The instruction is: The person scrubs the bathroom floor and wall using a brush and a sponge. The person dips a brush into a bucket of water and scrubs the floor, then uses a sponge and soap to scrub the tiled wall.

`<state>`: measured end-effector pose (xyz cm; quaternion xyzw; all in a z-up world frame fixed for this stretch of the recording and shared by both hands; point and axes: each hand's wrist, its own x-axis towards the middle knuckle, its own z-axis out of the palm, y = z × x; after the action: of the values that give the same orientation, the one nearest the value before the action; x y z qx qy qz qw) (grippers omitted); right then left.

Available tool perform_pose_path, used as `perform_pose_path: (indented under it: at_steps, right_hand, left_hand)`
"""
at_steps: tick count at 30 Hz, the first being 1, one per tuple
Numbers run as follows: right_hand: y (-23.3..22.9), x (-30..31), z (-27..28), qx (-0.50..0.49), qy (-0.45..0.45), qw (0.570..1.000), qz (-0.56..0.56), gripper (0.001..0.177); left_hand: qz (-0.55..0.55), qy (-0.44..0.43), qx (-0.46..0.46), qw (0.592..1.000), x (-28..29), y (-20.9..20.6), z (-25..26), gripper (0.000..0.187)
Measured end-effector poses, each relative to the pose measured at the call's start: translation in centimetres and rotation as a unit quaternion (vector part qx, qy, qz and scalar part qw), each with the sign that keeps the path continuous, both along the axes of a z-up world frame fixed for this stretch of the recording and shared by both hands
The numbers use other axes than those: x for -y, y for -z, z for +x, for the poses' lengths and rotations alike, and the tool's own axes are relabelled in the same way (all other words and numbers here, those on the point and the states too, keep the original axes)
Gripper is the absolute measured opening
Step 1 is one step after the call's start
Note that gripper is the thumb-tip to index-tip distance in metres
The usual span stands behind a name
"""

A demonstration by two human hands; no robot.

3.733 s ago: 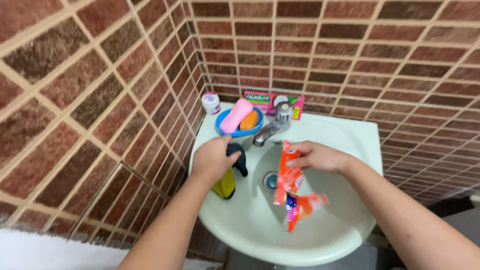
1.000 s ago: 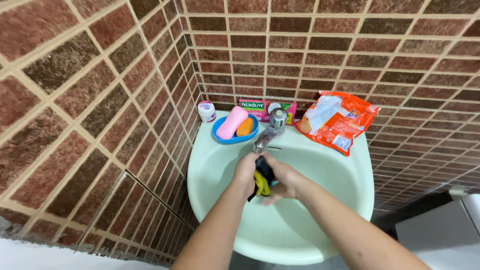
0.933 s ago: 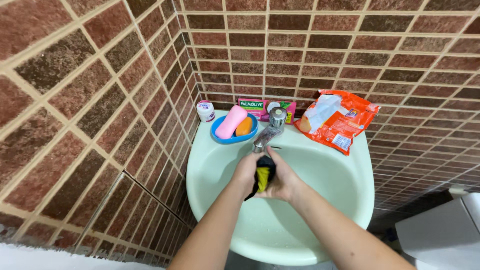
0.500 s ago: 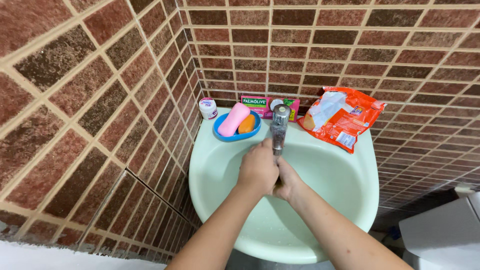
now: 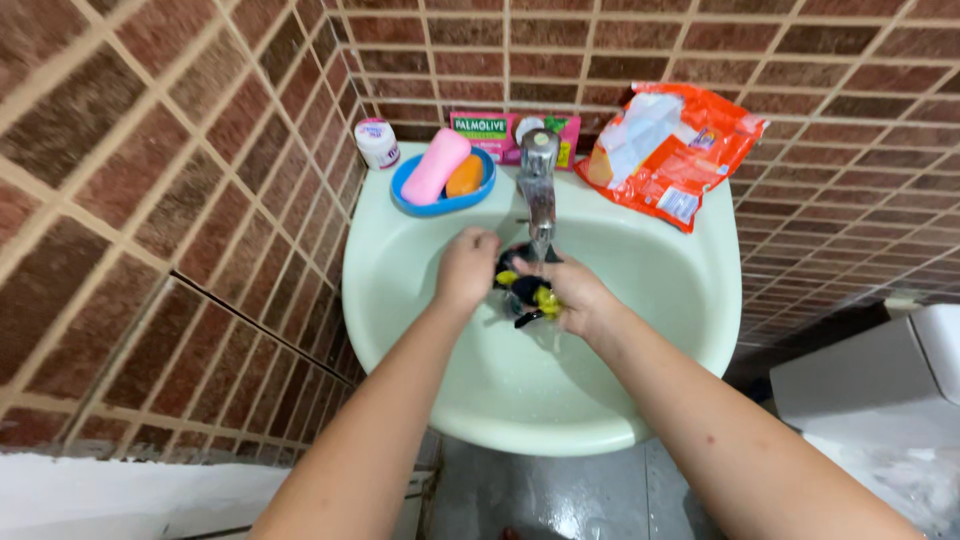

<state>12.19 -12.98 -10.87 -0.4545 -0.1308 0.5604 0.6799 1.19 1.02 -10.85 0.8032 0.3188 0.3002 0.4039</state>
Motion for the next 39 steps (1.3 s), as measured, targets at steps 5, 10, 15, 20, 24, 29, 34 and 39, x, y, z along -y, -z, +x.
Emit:
perform_pose_path:
  at_steps: [5, 10, 15, 20, 24, 29, 34, 39]
  right_hand:
    - [-3.0, 0.0, -2.6, 0.08, 0.023, 0.993, -0.079, 0.031]
    - [-0.9, -2.1, -2.0, 0.08, 0.149, 0.984, -0.048, 0.042]
    - [-1.1, -1.9, -2.3, 0.329, 0.163, 0.928, -0.064, 0.04]
    - [-2.1, -0.9, -4.3, 0.677, 0.15, 0.721, -0.014, 0.024]
    - [-0.9, -1.1, -2.6, 0.705, 0.145, 0.694, -0.029, 0.034]
    - [-1.9, -1.2, -1.3, 0.064, 0.031, 0.995, -0.074, 0.052]
    - [-2.1, -1.1, -1.4, -0.179, -0.016, 0.983, 0.029, 0.044]
    - [-2.1, -0.8, -1.2, -0.144, -0.068, 0.987, -0.019, 0.048]
  left_hand:
    - [-0.545, -0.009, -0.086, 0.834, 0.3, 0.9, -1.5, 0.07]
    - [-0.742, 0.062, -0.021, 0.667, 4.4, -0.3, -0.4, 0.101]
    - [-0.758, 0.174, 0.084, 0.623, 5.0, 0.5, 0.6, 0.094]
    - [-0.716, 0.151, 0.233, 0.64, 4.4, 0.9, 1.4, 0.071]
    - [-0.646, 0.087, 0.192, 0.734, 5.0, -0.6, 1.4, 0.063]
    - [-0.472, -0.012, -0.003, 0.882, 5.7, -0.4, 1.8, 0.062]
    - [-0.012, 0.021, -0.023, 0.999, 6.4, 0.6, 1.6, 0.045]
    - [0.049, -0.031, 0.134, 0.989, 4.0, 0.8, 1.2, 0.042]
